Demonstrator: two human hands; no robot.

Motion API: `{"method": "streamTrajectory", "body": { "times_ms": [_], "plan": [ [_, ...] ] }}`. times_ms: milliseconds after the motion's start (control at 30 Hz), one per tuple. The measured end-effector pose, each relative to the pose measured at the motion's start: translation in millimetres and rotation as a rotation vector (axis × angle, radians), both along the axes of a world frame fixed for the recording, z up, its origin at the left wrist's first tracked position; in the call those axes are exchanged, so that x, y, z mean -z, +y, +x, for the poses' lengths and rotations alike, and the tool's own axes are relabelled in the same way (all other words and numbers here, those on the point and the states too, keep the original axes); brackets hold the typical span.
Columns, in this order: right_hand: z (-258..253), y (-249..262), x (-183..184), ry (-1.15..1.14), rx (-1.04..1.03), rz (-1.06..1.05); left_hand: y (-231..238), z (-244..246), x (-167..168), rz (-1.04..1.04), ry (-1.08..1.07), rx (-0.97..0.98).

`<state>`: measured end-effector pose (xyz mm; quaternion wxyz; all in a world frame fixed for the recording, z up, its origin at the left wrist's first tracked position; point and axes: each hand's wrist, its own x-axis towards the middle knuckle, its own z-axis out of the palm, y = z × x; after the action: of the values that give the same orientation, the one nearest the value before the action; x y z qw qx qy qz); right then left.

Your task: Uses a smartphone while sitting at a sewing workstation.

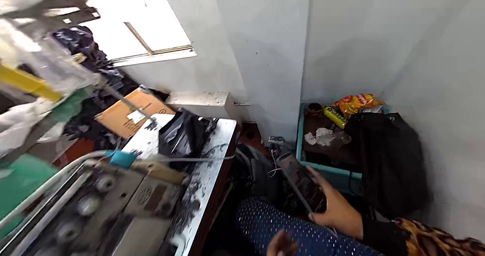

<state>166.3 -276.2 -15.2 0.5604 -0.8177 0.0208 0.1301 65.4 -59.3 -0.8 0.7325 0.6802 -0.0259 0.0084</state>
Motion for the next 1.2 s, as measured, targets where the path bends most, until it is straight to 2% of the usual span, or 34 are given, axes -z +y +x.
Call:
{"method": "streamTrajectory", "body": {
  "times_ms": [67, 100, 200, 267, 367, 533, 667, 800, 1000, 1200],
  "plan": [
    [-32.7, 27.8, -5.8, -0.116, -0.183, -0.006, -11.3, -6.8, -4.2, -0.090, 0.165, 0.036],
    [-45.7, 41.0, -8.3, -0.182, -0.256, 0.009, -11.6, -12.9, -7.3, -0.114, 0.224, -0.011],
    [-67.3, 68.5, -18.2, -0.283, -0.470, 0.059, -2.4, -31.3, -10.5, -0.149, 0.238, -0.343],
    [-66.5, 80.3, -30.0, -0.172, -0.582, 0.111, 10.9, -42.0, -9.8, -0.174, 0.199, -0.492],
    [-51.2, 102.3, -45.1, 0.088, -0.650, 0.174, 21.8, -60.7, -13.8, -0.310, 0.223, -0.613],
    [-46.3, 131.2, -28.0, 0.216, -0.553, 0.290, 24.0, -81.2, -12.7, -0.475, 0.267, -0.627],
    [-57.4, 126.0, -23.2, 0.318, -0.549, 0.390, 28.6, -80.6, -9.9, -0.511, 0.356, -0.678],
    [-65.8, 117.2, -18.1, 0.399, -0.548, 0.393, 31.3, -79.6, -3.2, -0.542, 0.430, -0.687],
    [-66.3, 117.9, -24.0, 0.332, -0.609, 0.307, 32.0, -80.6, -4.4, -0.558, 0.419, -0.692],
    [-65.6, 117.1, -19.4, 0.324, -0.582, 0.356, 31.6, -81.5, -4.4, -0.554, 0.399, -0.680]
  ]
}}
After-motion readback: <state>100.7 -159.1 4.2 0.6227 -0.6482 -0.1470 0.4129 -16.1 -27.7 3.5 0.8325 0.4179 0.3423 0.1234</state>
